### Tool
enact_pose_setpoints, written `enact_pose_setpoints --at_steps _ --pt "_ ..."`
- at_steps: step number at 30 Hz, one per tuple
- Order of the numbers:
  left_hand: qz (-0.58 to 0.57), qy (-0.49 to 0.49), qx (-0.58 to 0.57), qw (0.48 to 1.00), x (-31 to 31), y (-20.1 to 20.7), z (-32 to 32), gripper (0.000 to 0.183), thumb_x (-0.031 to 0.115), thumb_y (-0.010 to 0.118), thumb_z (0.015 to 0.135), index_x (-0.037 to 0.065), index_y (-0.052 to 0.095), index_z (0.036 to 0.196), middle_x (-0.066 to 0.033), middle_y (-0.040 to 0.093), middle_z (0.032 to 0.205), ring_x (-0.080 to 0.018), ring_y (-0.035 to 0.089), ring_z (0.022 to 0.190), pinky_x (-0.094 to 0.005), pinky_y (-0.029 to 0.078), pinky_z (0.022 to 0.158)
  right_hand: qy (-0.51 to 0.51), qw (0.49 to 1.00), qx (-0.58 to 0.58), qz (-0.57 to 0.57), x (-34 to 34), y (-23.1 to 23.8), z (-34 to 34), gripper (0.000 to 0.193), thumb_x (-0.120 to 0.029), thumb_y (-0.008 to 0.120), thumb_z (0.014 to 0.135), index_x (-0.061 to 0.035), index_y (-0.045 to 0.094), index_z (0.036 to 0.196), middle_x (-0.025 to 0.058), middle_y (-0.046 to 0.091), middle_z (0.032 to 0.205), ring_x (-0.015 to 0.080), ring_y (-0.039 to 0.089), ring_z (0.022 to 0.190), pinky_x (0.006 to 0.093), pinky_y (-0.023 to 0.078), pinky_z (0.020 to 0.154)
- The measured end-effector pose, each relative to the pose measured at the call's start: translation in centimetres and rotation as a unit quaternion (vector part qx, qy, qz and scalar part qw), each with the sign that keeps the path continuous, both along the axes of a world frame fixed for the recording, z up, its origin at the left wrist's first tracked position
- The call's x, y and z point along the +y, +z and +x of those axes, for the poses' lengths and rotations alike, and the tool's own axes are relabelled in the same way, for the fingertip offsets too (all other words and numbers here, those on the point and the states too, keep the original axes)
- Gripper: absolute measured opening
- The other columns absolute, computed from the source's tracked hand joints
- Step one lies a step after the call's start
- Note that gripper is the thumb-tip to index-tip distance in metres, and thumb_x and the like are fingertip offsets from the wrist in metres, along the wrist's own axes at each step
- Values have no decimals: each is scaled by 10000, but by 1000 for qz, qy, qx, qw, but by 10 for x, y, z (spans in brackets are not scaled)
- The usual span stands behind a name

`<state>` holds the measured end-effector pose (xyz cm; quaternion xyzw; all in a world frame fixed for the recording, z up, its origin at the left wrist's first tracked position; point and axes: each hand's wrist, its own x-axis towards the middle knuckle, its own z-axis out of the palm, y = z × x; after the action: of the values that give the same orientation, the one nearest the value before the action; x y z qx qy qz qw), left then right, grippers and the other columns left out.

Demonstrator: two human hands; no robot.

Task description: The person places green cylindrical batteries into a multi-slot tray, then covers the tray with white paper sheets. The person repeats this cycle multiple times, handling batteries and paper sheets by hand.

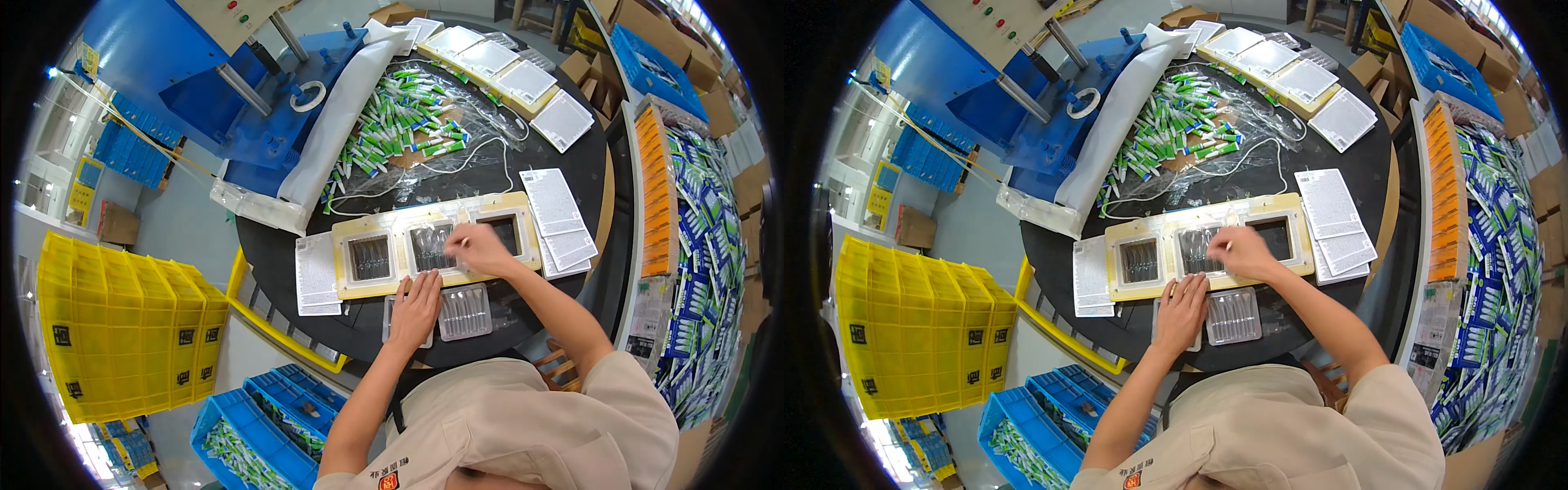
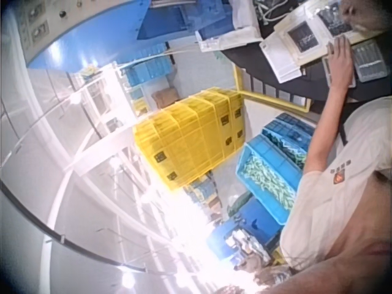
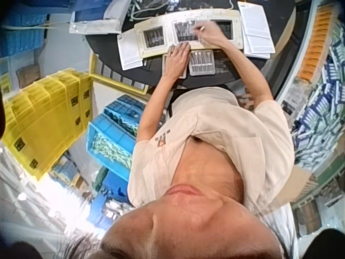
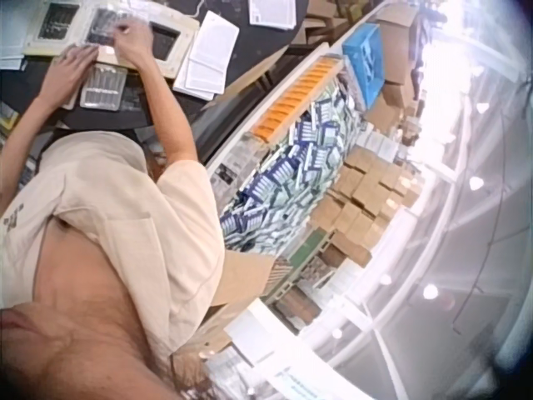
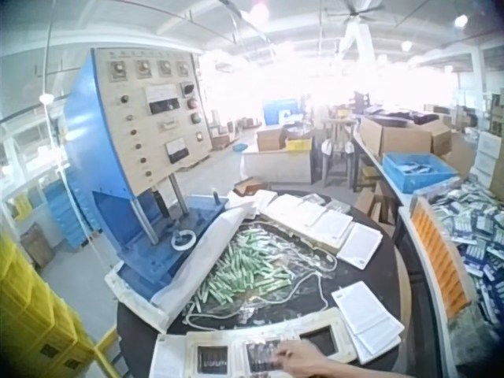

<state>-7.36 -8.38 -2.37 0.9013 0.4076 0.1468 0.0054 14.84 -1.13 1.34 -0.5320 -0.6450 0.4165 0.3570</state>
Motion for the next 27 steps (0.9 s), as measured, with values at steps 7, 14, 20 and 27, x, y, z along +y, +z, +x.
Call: enact_pose_setpoints --at_steps 7,14,20,27 --pt "-103 19 -39 994 20 14 15 405 201 717 902 92 592 1272 -64 623 1253 -233 589 1221 -535 247 1204 -136 908 -257 302 -54 19 74 69 -19 667 819 -15 672 888 135 696 977 298 684 921 387 554 780" --pt "-115 -40 -86 989 41 17 14 409 212 782 824 96 680 1202 -62 665 1129 -265 620 1063 -451 442 1016 14 881 -410 235 -75 -26 79 172 -88 653 825 7 658 968 143 685 1147 300 663 1085 406 520 984" --pt "-224 -41 -93 969 71 21 15 321 238 813 798 90 750 1076 -53 687 981 -273 637 955 -414 480 881 49 918 -377 116 -61 10 83 179 -141 683 889 -7 677 1009 110 686 1133 292 656 1063 420 496 1009" --pt "-274 -126 -85 950 104 15 16 127 202 730 861 78 751 881 -67 659 859 -281 648 858 -423 516 730 -3 970 -223 93 -30 24 45 204 -130 716 859 -21 678 1027 117 689 1069 313 649 1019 432 512 896"
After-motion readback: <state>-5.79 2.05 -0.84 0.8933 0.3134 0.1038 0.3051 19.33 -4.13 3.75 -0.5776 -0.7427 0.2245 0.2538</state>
